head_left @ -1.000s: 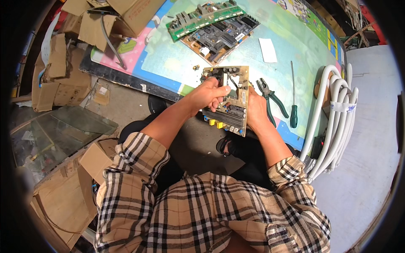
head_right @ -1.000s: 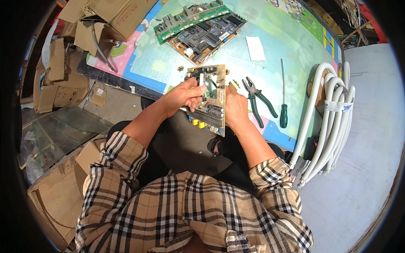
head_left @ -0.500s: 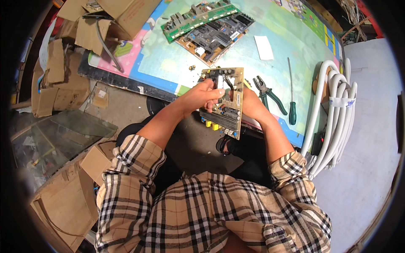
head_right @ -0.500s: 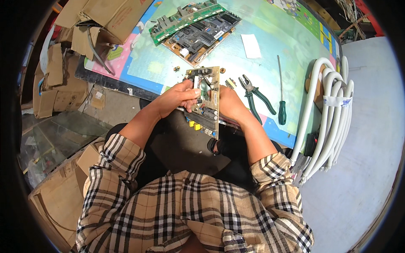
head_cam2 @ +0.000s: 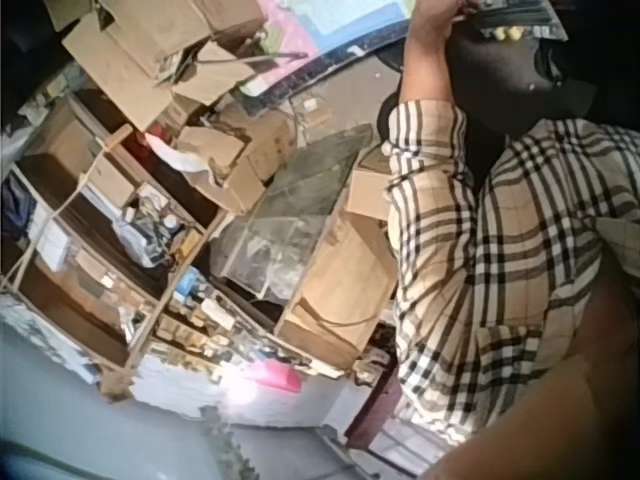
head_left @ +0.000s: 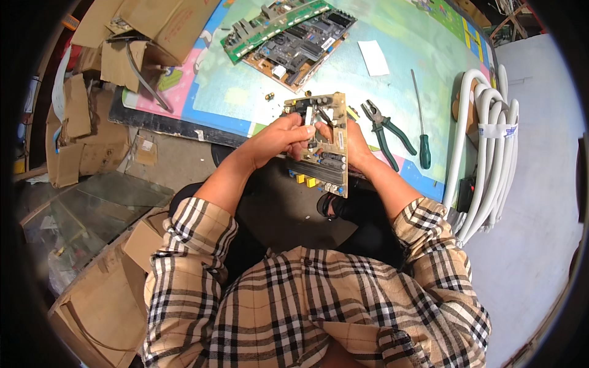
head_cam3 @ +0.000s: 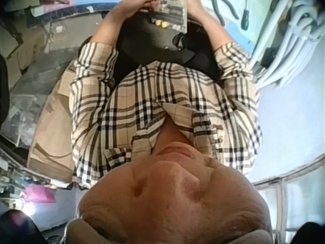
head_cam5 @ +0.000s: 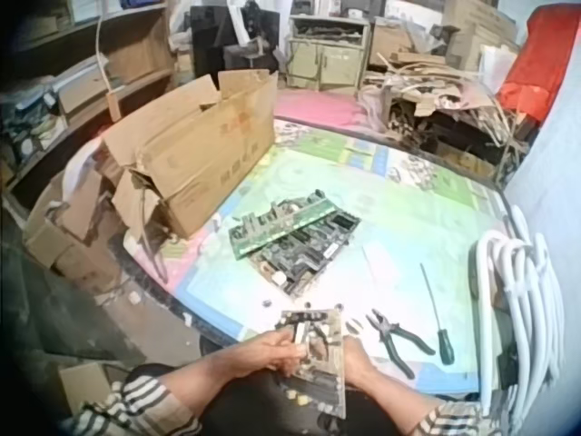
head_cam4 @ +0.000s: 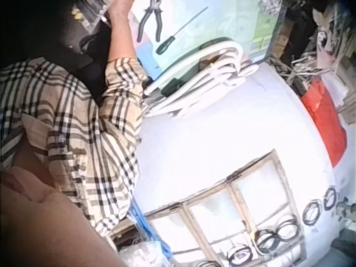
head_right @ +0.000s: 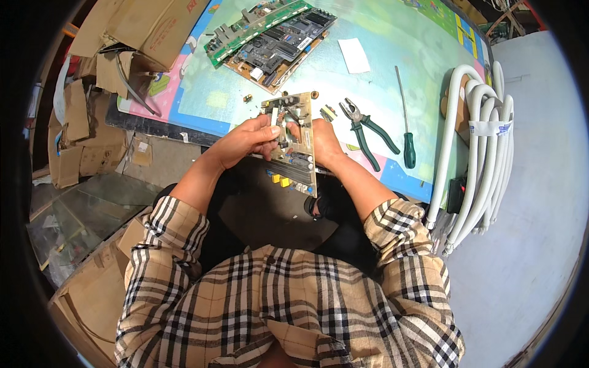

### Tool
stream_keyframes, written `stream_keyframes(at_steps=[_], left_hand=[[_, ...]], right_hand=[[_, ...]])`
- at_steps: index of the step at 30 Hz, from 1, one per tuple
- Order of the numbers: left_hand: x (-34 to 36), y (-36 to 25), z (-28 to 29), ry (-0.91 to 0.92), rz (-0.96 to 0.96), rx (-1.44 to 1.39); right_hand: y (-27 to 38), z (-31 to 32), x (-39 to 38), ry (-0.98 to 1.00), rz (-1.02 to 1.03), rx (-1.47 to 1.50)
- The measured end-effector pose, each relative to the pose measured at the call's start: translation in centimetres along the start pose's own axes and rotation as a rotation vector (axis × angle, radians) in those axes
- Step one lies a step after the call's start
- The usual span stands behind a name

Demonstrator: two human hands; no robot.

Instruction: The person sits on the floor and uses a screwdriver and pliers to remove components from a circuit board. They place the removed parts on the table and continue disassembling the board.

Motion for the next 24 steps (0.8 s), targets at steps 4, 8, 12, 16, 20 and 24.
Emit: stream_keyframes(at_steps=[4,8,12,16,20,24], left_hand=[[0.1,0.4,0.2,-0.034,0.003,-0.082],[-0.5,0.2,0.7,-0.018,0.003,-0.19],[-0.8,-1.0,0.3,-0.039,0.06,-0.064],[-1.1,-0.7,0.7,-0.055,0.059,0.037],[-1.0,-0.3,0.9,-0.065,0.061,-0.016],[-1.1,-0.4,1.0,-0.039,0.045,-0.116]], right_hand=[[0.1,1.2,0.1,0.063,0.061,-0.212],[1.1,1.6,-0.8,0.171,0.059,-0.267],[1.6,1.7,-1.1,0.128,0.168,-0.57],[3.5,1.9,-1.7,0.194,0.178,-0.665],[2.9,1.9,-1.6,0.209,0.175,-0.572],[3.4,1.8,-1.5,0.191,0.136,-0.486]])
Point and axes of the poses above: each hand's wrist, its own x-axis towards the middle knuckle, its own z-axis out of the back of the hand, y = z × x, the point moved 1 cm from there along x, towards the middle knuckle, and after that the axes turned 10 degrees about x, right-handed, at the moved point
